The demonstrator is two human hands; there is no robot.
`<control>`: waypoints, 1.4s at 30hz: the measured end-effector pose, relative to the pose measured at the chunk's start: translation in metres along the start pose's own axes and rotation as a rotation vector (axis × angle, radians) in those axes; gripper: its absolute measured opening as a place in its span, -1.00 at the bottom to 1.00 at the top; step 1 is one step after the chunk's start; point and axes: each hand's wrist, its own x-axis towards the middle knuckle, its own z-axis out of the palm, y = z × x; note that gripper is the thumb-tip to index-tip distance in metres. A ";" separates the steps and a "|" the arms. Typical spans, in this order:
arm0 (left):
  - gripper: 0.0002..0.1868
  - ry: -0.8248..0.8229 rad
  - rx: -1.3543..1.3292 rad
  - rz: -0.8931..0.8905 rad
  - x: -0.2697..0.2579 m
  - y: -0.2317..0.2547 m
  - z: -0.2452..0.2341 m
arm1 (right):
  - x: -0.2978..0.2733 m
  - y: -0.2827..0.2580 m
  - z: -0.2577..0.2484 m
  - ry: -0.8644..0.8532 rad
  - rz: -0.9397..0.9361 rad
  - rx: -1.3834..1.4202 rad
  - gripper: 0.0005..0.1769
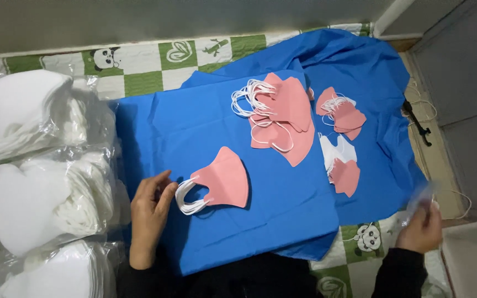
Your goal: The person is manually inspecting pink face masks, unfolding them, and then carefully placing them into clear plastic bags for packaging.
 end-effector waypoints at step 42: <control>-0.56 0.378 0.453 0.534 0.085 -0.010 0.057 | 0.010 -0.403 0.118 -0.704 -0.722 0.584 -0.54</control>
